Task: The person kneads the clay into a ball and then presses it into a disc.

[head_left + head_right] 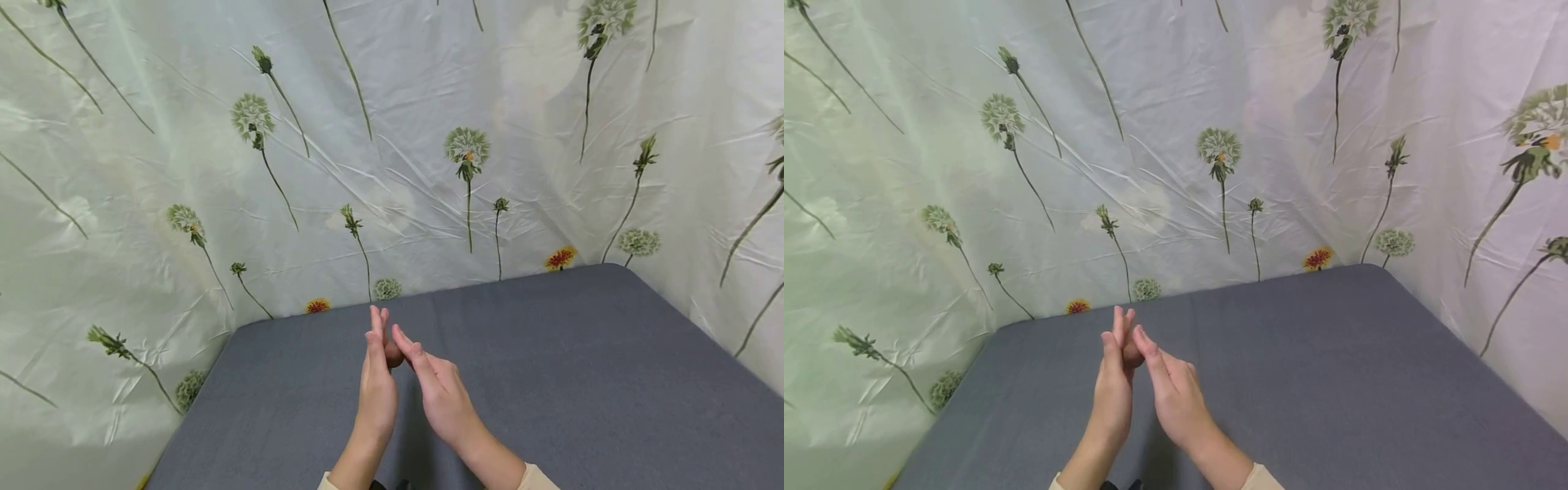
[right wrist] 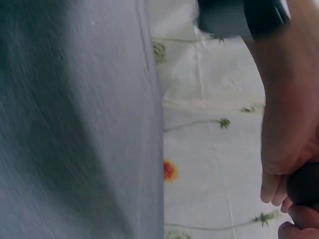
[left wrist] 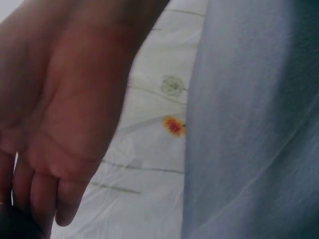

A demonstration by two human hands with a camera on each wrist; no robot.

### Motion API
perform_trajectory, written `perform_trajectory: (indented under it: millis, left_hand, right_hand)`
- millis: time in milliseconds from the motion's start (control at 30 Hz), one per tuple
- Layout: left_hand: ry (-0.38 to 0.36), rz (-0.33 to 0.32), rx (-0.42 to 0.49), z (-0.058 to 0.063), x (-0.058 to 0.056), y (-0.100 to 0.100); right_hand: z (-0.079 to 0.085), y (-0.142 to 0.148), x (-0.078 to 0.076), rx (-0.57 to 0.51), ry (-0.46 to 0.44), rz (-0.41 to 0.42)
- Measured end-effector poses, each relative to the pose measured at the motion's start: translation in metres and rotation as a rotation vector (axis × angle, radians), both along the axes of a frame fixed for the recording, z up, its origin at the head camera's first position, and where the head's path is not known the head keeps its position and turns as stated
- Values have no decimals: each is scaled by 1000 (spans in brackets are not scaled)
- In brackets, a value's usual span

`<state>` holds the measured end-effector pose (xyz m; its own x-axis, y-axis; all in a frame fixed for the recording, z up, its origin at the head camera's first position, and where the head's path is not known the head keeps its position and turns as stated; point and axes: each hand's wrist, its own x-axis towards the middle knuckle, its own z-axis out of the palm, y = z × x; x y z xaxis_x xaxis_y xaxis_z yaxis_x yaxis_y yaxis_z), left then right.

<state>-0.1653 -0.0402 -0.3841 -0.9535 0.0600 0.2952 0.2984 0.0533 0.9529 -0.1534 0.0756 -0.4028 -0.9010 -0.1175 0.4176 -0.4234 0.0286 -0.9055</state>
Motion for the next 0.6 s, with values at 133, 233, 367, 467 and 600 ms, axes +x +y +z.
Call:
perform_trajectory:
  millis: [133, 233, 367, 467, 600]
  left_hand:
    - [-24, 22, 96, 6, -7, -14]
    - [-28, 23, 107, 6, -12, -22]
    - [-9, 5, 50, 0, -14, -16]
    - [22, -23, -59, -7, -9, -4]
    - [50, -57, -169, -11, 5, 11]
  right_hand:
    - [-4, -11, 8, 33, 33, 22]
    - [-6, -17, 12, 67, 104, 8]
    - [-6, -15, 13, 52, 161, -33]
    - [-3, -8, 10, 25, 165, -71]
    - [3, 2, 2, 3, 98, -88]
